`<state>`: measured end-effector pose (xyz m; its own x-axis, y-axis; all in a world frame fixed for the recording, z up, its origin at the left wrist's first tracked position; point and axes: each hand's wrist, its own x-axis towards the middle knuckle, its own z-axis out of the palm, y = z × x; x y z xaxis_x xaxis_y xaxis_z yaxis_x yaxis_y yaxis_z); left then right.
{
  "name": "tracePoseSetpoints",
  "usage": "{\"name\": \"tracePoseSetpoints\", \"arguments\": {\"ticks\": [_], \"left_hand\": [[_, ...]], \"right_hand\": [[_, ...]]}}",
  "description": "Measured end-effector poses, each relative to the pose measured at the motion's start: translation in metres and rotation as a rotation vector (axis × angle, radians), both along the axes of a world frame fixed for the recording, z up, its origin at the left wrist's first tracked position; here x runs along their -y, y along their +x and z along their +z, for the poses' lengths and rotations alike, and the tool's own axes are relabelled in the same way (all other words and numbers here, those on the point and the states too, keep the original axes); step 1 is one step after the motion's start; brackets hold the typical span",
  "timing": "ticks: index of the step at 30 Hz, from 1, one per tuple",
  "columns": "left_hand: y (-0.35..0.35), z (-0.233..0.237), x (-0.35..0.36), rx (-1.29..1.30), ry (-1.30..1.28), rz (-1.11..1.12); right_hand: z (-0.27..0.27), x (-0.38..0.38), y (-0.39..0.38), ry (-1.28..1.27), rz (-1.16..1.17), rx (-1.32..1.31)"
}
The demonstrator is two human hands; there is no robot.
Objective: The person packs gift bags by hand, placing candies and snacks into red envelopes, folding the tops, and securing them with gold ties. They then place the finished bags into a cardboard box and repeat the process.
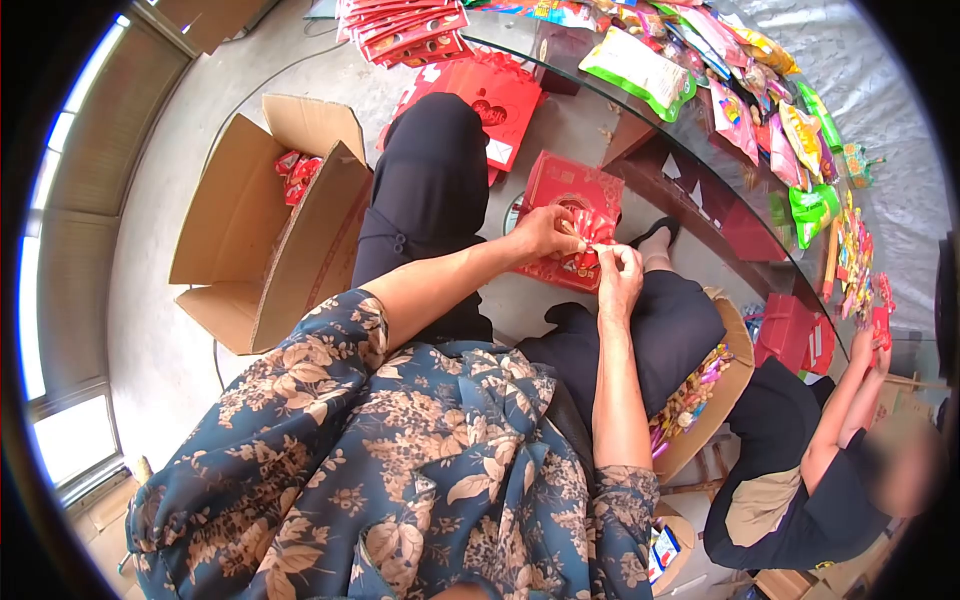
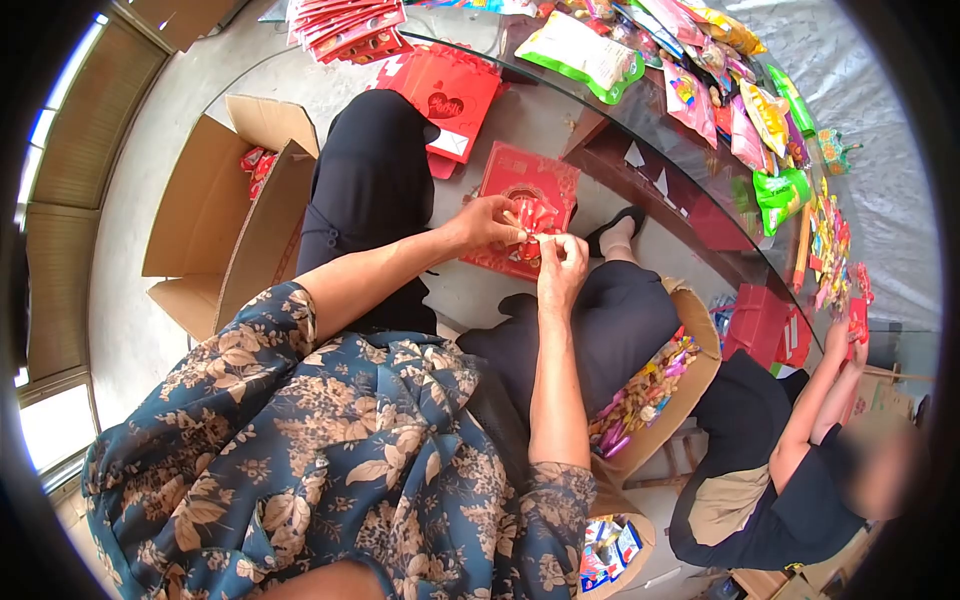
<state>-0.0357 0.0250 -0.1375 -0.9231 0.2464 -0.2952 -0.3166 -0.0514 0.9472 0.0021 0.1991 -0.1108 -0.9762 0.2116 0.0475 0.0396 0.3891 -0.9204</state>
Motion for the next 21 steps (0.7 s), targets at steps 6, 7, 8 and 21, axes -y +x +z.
{"name": "tracePoseSetpoints", "arguments": {"ticks": [6,7,8,21], "left_hand": [[-0.003,-0.024,-0.004,0.112,0.133,-0.005],[-0.001,-0.002,-0.001,-0.009,-0.028,-0.014],[0.003,0.021,0.001,-0.129,-0.189,-0.023],[0.011,0.031,-0.007,-0.472,-0.391,0.192]], "right_hand": [[0.014,0.01,0.002,0.009,0.141,-0.165],[0.011,0.009,0.002,-0.002,0.178,-0.16],[0.007,0.008,0.002,-0.072,0.17,-0.11],[0.022,0.012,0.005,-0.221,0.197,-0.149]]}}
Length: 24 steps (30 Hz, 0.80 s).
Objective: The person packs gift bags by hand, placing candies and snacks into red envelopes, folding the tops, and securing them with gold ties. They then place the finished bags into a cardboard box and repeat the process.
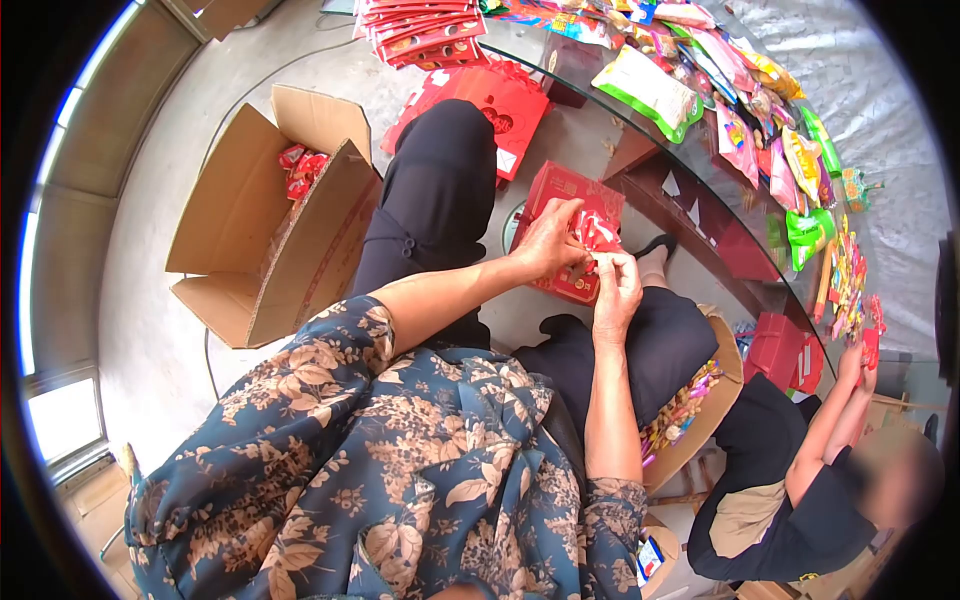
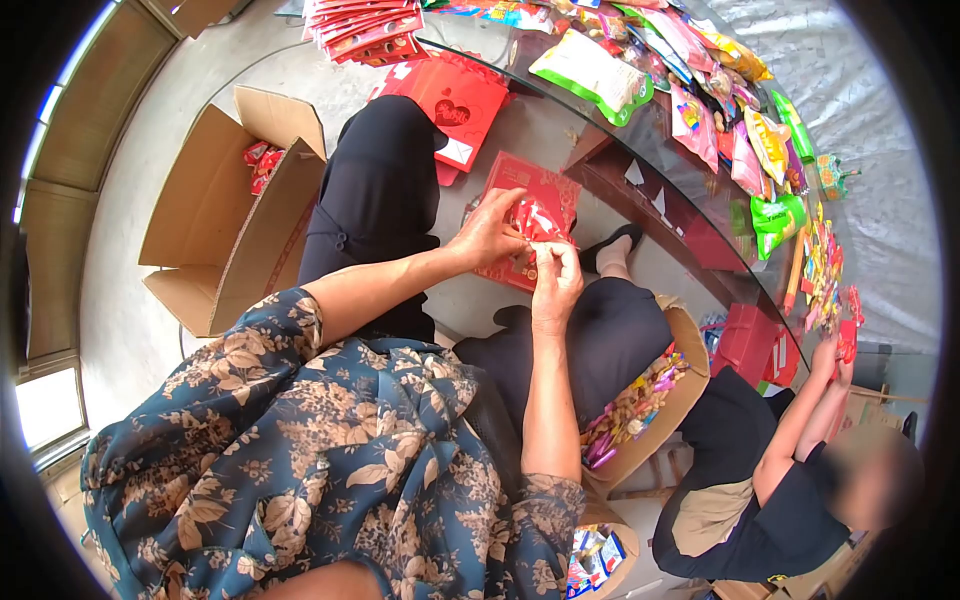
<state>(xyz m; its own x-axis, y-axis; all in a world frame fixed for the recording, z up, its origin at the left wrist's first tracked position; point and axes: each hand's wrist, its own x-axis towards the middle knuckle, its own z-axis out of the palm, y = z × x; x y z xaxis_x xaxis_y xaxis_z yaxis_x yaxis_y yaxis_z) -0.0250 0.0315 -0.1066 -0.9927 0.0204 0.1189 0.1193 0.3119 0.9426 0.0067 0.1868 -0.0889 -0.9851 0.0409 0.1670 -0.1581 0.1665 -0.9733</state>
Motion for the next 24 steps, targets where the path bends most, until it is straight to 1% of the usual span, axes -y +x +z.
{"name": "tracePoseSetpoints", "arguments": {"ticks": [2,5,6,9,11,13,15,17,19,20,21,23,24], "left_hand": [[0.0,0.003,0.004,-0.007,-0.008,-0.032],[0.0,0.018,0.005,-0.183,-0.073,-0.069],[0.001,0.022,0.004,-0.33,-0.137,-0.042],[-0.002,0.023,0.004,-0.464,-0.238,-0.074],[-0.002,0.028,0.005,-0.493,-0.29,-0.077],[-0.005,0.033,0.007,-0.572,-0.311,-0.073],[-0.005,0.041,0.012,-0.484,-0.256,-0.088],[-0.006,0.056,0.017,-0.394,-0.164,-0.072],[-0.008,0.079,0.029,-0.297,-0.042,-0.021],[-0.01,0.092,0.039,-0.351,0.023,-0.008],[-0.007,0.115,0.052,-0.307,0.038,0.023],[-0.014,0.139,0.082,-0.571,0.04,0.192],[-0.013,0.159,0.1,-0.651,0.07,0.285]], "right_hand": [[-0.002,-0.001,-0.002,-0.016,0.009,-0.019],[0.003,0.003,-0.002,-0.097,-0.038,0.035],[0.004,0.004,-0.002,-0.122,-0.052,0.059],[0.004,0.001,-0.004,-0.226,-0.087,0.109],[0.0,-0.003,-0.005,-0.335,-0.1,0.12],[0.002,-0.004,-0.005,-0.314,-0.165,0.096],[0.004,-0.005,-0.005,-0.318,-0.222,0.078],[-0.002,-0.013,-0.007,-0.336,-0.245,0.125],[-0.011,-0.017,-0.007,-0.381,-0.286,0.179],[-0.012,-0.017,-0.008,-0.402,-0.305,0.199],[-0.008,-0.017,-0.007,-0.355,-0.306,0.217],[-0.003,-0.012,-0.004,-0.367,-0.275,0.212],[-0.005,-0.013,-0.005,-0.369,-0.254,0.219]]}}
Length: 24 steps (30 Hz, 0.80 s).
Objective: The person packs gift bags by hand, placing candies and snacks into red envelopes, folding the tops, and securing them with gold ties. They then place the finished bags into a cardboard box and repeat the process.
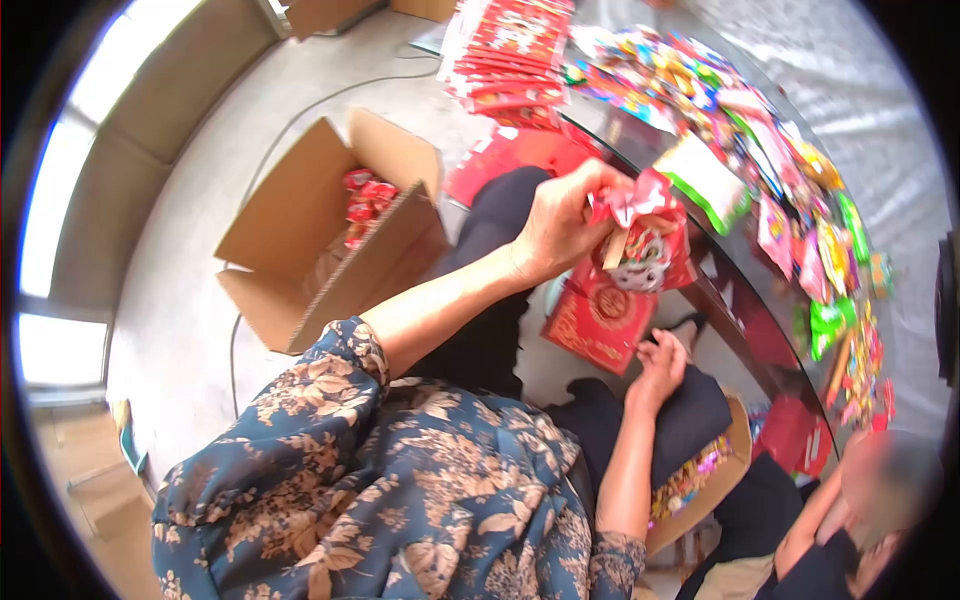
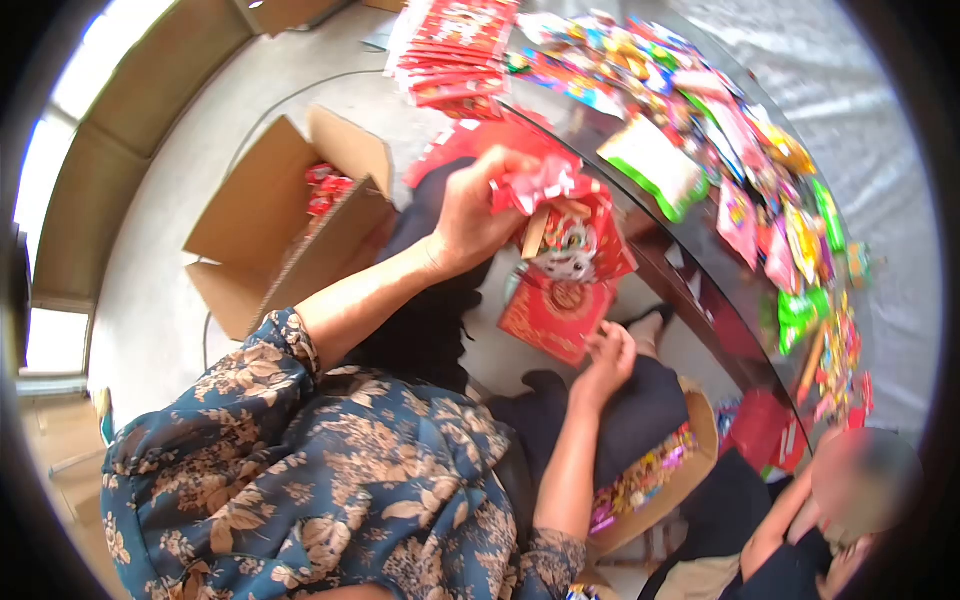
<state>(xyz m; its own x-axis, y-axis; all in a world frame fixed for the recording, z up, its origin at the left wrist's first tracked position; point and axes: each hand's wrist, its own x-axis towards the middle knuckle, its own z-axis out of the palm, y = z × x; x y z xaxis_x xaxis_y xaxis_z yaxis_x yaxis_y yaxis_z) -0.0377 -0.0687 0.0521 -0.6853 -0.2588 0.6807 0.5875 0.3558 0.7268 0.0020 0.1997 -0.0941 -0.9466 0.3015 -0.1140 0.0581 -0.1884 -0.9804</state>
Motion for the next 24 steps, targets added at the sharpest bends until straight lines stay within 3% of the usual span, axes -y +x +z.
{"name": "tracePoseSetpoints", "arguments": {"ticks": [1,3,5,9,11,17,20,24], "left_hand": [[-0.003,0.013,0.023,-0.131,-0.08,0.151],[0.001,0.025,0.069,-0.129,-0.013,0.305],[0.002,0.022,0.122,-0.168,0.142,0.332],[0.046,0.033,0.211,0.029,0.019,0.67],[0.067,0.013,0.258,0.151,0.045,0.69],[0.133,-0.057,0.33,0.474,-0.249,0.916],[0.152,-0.091,0.339,0.674,-0.251,0.936],[0.167,-0.142,0.35,0.748,-0.214,1.007]], "right_hand": [[-0.003,-0.001,-0.001,-0.004,0.023,0.003],[-0.006,-0.001,-0.003,0.007,0.05,0.025],[-0.01,-0.004,-0.005,0.015,0.101,0.068],[-0.02,-0.01,-0.007,0.031,0.202,0.109],[-0.022,-0.01,-0.007,0.054,0.228,0.133],[-0.025,-0.008,-0.012,0.111,0.259,0.186],[-0.029,-0.016,-0.017,0.147,0.285,0.209],[-0.029,-0.018,-0.015,0.197,0.322,0.243]]}}
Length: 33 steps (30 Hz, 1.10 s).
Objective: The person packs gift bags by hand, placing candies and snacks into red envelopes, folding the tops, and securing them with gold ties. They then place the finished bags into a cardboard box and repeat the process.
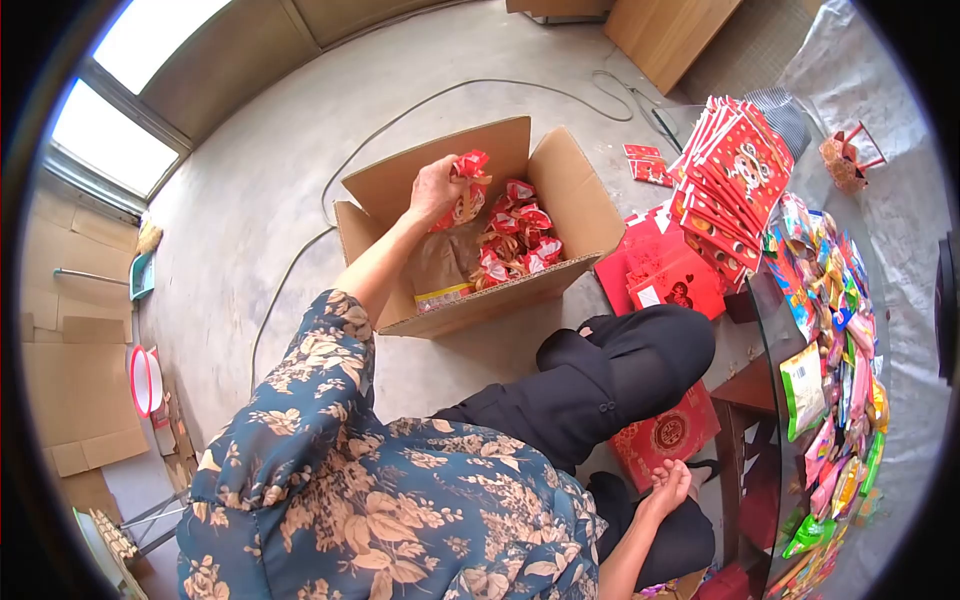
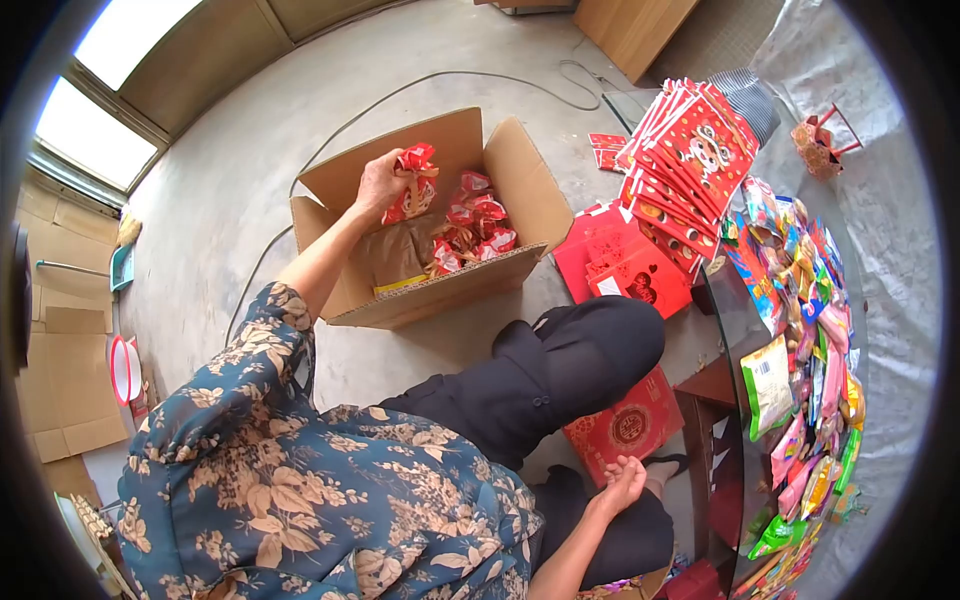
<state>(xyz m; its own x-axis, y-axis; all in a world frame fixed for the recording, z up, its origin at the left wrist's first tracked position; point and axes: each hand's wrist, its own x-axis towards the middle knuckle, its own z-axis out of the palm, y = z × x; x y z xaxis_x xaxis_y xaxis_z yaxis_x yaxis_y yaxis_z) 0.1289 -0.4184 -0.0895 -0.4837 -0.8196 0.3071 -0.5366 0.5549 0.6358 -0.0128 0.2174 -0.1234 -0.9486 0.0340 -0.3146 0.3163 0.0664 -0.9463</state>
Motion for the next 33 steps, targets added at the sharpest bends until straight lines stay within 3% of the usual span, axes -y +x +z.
{"name": "tracePoseSetpoints", "arguments": {"ticks": [6,13,19,21,23,26,29,33], "left_hand": [[0.002,-0.059,-0.002,0.047,0.17,0.255],[-0.004,-0.115,0.001,-0.092,0.301,0.32],[-0.007,-0.171,-0.017,0.188,0.307,0.447],[-0.003,-0.15,-0.026,0.172,0.65,0.327],[0.004,-0.19,-0.022,0.137,0.69,0.219],[0.006,-0.175,-0.03,0.131,0.782,0.217],[0.004,-0.267,0.011,-0.239,1.146,0.392],[0.002,-0.217,-0.003,-0.442,1.458,0.398]], "right_hand": [[-0.001,-0.005,0.006,0.054,0.041,0.009],[0.004,-0.004,0.014,0.106,0.121,0.042],[0.005,-0.003,0.019,0.138,0.151,0.066],[0.007,-0.002,0.021,0.146,0.152,0.08],[0.012,-0.002,0.022,0.162,0.15,0.094],[0.016,0.003,0.024,0.177,0.158,0.12],[0.017,0.005,0.025,0.195,0.181,0.125],[0.014,-0.002,0.024,0.181,0.201,0.139]]}}
